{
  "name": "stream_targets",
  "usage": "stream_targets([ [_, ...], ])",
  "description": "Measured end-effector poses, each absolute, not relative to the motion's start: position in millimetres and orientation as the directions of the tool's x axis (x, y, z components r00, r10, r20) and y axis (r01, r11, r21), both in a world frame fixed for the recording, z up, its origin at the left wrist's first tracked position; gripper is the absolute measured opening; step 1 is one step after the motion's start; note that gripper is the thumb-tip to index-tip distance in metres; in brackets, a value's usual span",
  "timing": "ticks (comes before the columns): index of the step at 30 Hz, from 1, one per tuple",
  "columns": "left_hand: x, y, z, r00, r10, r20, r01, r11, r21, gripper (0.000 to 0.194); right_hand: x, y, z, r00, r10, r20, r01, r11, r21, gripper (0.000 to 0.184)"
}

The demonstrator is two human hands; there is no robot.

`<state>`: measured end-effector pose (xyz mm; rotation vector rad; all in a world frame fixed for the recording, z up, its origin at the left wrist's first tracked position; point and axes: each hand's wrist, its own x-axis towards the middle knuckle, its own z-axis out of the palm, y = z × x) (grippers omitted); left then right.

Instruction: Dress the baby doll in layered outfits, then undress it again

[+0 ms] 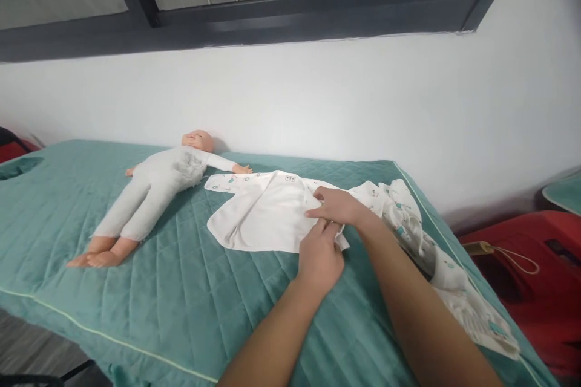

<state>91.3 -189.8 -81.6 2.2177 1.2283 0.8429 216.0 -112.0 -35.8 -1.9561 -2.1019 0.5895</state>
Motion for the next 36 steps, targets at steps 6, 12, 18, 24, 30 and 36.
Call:
stream_targets([
  [6, 91.8, -189.8, -87.1, 0.391, 0.868, 0.307, 0.606, -0.494, 0.623, 0.035, 202.8, -110.4, -49.6, -0.036, 0.998, -0.050, 0.966, 0.021, -0.259, 0.032],
  [12, 86.6, -193.7, -83.9, 0.221, 0.786, 0.577, 0.526, -0.595, 0.608, 0.024, 223.9, -101.2, -59.6, 0.280, 0.958, 0.061, 0.486, -0.086, -0.870, 0.007],
  [18, 84.3, -197.4, -80.4, 0.116, 0.648, 0.753, 0.510, -0.689, 0.515, 0.025, 233.5, -90.7, -70.1, 0.324, 0.944, -0.070, -0.014, -0.069, -0.998, 0.021],
  [24, 82.5, -201.0, -75.6, 0.008, 0.647, 0.762, 0.491, -0.667, 0.561, 0.022, 222.5, -85.4, -83.2, 0.202, 0.967, -0.157, -0.325, -0.085, -0.942, 0.018],
  [30, 84.7, -195.2, -79.4, -0.071, 0.848, 0.525, 0.481, -0.433, 0.763, 0.023, 222.9, -84.1, -88.4, 0.220, 0.962, -0.160, -0.369, -0.070, -0.927, 0.019],
  [36, 83.2, -191.9, -81.9, 0.021, 0.945, 0.325, 0.436, -0.301, 0.848, 0.017, 225.5, -84.0, -91.9, 0.257, 0.958, -0.126, -0.305, -0.043, -0.951, 0.022],
])
